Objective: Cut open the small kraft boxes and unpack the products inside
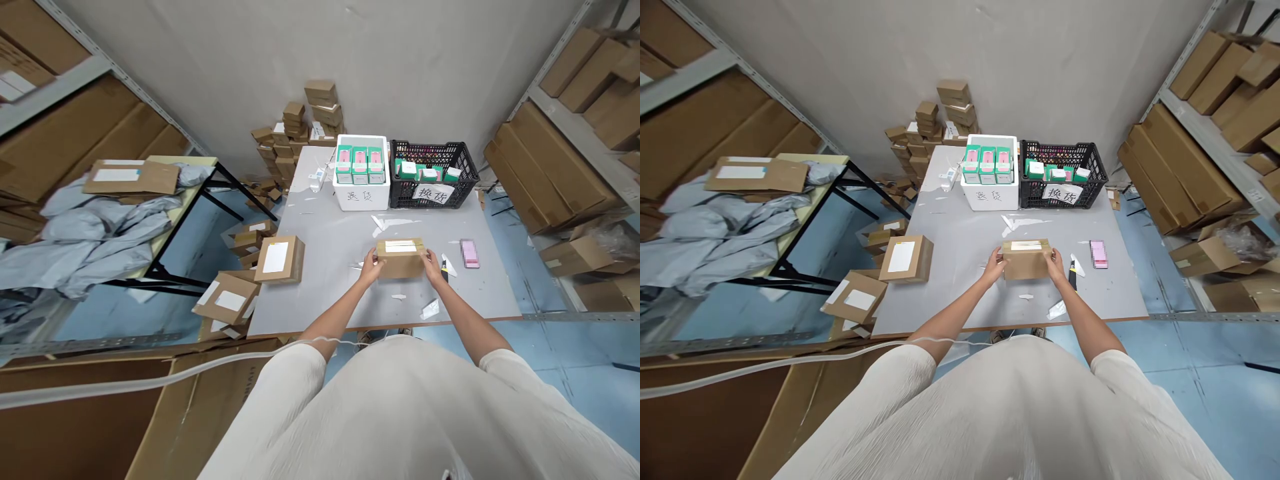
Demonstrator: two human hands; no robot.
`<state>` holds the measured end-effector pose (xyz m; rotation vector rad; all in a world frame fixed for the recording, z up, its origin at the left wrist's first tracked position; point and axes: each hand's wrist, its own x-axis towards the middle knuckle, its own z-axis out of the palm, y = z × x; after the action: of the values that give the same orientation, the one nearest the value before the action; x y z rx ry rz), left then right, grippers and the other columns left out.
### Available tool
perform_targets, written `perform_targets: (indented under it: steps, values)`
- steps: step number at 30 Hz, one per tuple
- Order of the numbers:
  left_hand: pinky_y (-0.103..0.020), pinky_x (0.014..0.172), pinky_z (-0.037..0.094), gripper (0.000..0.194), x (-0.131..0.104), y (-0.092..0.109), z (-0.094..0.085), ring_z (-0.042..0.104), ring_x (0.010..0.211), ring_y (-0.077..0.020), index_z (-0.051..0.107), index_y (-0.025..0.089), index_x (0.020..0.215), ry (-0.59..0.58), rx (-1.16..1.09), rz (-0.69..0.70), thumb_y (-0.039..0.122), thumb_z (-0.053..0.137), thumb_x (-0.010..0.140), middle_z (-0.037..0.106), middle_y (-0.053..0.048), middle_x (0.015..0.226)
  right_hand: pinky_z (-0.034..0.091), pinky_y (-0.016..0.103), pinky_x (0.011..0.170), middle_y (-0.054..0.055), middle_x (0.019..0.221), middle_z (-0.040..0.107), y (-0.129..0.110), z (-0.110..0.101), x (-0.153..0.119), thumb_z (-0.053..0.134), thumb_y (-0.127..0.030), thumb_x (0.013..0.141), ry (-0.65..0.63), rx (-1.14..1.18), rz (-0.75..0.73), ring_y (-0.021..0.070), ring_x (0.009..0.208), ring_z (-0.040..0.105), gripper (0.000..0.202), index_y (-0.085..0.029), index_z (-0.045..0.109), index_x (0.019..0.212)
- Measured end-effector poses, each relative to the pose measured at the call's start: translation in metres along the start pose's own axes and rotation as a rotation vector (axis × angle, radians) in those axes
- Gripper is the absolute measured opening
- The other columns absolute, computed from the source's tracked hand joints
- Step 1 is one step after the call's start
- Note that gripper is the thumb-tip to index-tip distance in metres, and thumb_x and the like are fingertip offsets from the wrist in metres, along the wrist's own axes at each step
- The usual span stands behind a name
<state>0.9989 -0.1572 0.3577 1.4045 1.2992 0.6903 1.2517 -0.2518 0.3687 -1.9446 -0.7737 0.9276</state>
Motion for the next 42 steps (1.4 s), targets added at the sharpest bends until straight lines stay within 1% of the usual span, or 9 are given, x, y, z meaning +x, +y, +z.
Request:
perform_targets:
  steps: [5,10,16,19,22,27,34,39,42]
  values:
    - [-0.039,0.114,0.049,0.063,-0.018,-0.014,0.0,0.066,0.12,-0.0249,0.052,0.017,0.156,0.01,0.141,-0.04,0.021,0.066,0.094,0.067,-0.011,0.124,0.053,0.043,0.114,0.018,0.139,0.071,0.023,0.003,-0.002,0.057,-0.055,0.094,-0.014,-0.113,0.029,0.0315,0.126,0.068,0.069,-0.013,0.064,0.148]
    - [-0.045,0.121,0.045,0.06,-0.035,-0.01,-0.003,0.058,0.136,-0.0309,0.056,0.02,0.151,0.021,0.315,0.114,0.013,0.063,0.092,0.06,-0.015,0.14,0.052,0.046,0.115,0.017,0.137,0.073,0.039,0.007,-0.004,0.06,-0.047,0.089,-0.023,-0.169,-0.05,0.0324,0.125,0.069,0.059,-0.014,0.069,0.138]
    - [-0.051,0.123,0.044,0.062,-0.041,0.009,-0.001,0.052,0.145,-0.0336,0.057,0.026,0.153,-0.162,0.667,0.376,0.013,0.057,0.093,0.056,-0.013,0.156,0.056,0.049,0.107,0.016,0.116,0.08,0.039,0.011,-0.002,0.06,-0.056,0.09,0.012,-0.151,-0.177,0.0373,0.117,0.07,0.053,-0.015,0.077,0.12]
    - [-0.054,0.125,0.041,0.069,-0.042,0.011,0.0,0.046,0.152,-0.0366,0.05,0.023,0.16,-0.223,0.818,0.385,0.016,0.059,0.092,0.05,-0.016,0.163,0.056,0.05,0.105,0.015,0.113,0.079,0.037,0.015,-0.002,0.057,-0.062,0.091,0.042,-0.134,-0.235,0.037,0.116,0.069,0.057,-0.017,0.078,0.118]
    - [-0.056,0.124,0.04,0.067,-0.041,0.012,-0.003,0.044,0.154,-0.0397,0.047,0.019,0.162,-0.187,0.862,0.333,0.026,0.061,0.097,0.05,-0.021,0.163,0.054,0.051,0.11,0.015,0.123,0.077,0.029,0.023,-0.004,0.054,-0.068,0.093,0.08,-0.09,-0.288,0.0354,0.12,0.068,0.065,-0.018,0.078,0.127]
    - [-0.057,0.124,0.04,0.051,-0.04,0.02,-0.018,0.054,0.146,-0.0374,0.055,0.024,0.155,-0.034,0.676,0.252,0.033,0.058,0.104,0.058,-0.017,0.155,0.047,0.05,0.121,0.016,0.144,0.067,0.001,0.043,-0.015,0.045,-0.072,0.103,0.044,-0.035,-0.365,0.0325,0.137,0.061,0.071,-0.02,0.074,0.141]
    - [-0.049,0.123,0.045,0.046,-0.049,0.042,-0.04,0.051,0.148,-0.032,0.057,0.027,0.154,0.103,0.43,0.492,0.038,0.056,0.109,0.056,-0.014,0.157,0.042,0.053,0.125,0.013,0.143,0.067,-0.047,0.089,-0.043,0.047,-0.064,0.107,-0.131,-0.136,-0.621,0.0316,0.14,0.057,0.056,-0.028,0.077,0.137]
    - [-0.05,0.117,0.05,0.037,-0.055,0.028,-0.077,0.056,0.139,-0.0326,0.068,0.025,0.141,0.143,0.485,0.454,0.029,0.054,0.107,0.056,-0.014,0.154,0.043,0.059,0.122,0.013,0.148,0.063,-0.059,0.111,-0.06,0.058,-0.049,0.101,-0.096,-0.242,-0.66,0.0365,0.142,0.053,0.04,-0.028,0.077,0.13]
    - [-0.051,0.117,0.05,0.038,-0.057,0.013,-0.102,0.056,0.137,-0.0333,0.069,0.024,0.14,0.177,0.509,0.424,0.024,0.053,0.105,0.055,-0.014,0.154,0.043,0.064,0.12,0.014,0.156,0.055,-0.057,0.123,-0.065,0.065,-0.049,0.093,-0.018,-0.272,-0.608,0.0401,0.147,0.047,0.046,-0.027,0.071,0.133]
